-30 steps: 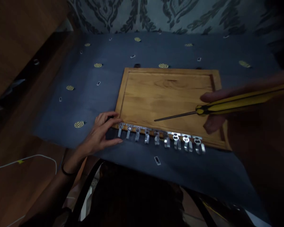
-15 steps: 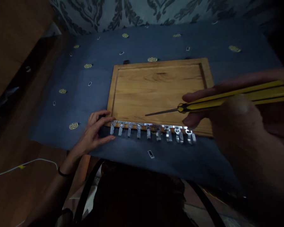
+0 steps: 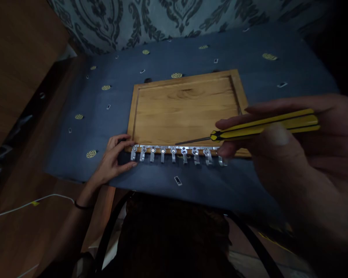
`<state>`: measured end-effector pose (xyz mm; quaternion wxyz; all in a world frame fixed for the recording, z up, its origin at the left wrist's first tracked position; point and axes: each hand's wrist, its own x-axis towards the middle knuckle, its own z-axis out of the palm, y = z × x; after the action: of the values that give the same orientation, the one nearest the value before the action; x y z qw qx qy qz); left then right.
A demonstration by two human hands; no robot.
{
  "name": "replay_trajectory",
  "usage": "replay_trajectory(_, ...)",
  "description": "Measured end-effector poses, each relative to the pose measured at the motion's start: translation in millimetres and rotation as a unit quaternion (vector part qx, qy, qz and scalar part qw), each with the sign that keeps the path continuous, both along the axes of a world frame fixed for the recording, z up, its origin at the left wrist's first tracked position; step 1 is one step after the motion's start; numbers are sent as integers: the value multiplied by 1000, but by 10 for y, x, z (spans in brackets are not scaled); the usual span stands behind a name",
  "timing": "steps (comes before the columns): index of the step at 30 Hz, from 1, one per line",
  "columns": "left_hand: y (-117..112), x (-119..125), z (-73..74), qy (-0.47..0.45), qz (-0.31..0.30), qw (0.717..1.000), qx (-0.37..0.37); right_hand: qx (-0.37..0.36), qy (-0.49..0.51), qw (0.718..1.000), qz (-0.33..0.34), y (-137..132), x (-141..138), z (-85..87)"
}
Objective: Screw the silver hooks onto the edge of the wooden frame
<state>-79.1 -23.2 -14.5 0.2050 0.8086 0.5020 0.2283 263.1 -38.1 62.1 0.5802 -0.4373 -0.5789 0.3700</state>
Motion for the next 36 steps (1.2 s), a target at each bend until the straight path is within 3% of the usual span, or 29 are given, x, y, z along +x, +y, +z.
replay_trajectory(5, -3, 13, -32, -16, -2, 1000, 10, 1, 9, 1000, 22, 11, -107, 40)
replay_trajectory(12, 5, 20, -76, -23, -18, 999, 23, 12, -7, 997, 76, 101, -463, 144)
replay_trajectory(19, 4, 38, -84, -22, -21, 999, 11, 5, -55, 982, 182, 330, -768, 45)
replay_trajectory(24, -2, 60, -92, -33, -19, 999, 19, -1, -108, 975, 192, 390, -900, -33)
replay_trajectory(36, -1, 77, -80, -37, -24, 999, 7, -15, -120, 970, 209, 450, -989, -96)
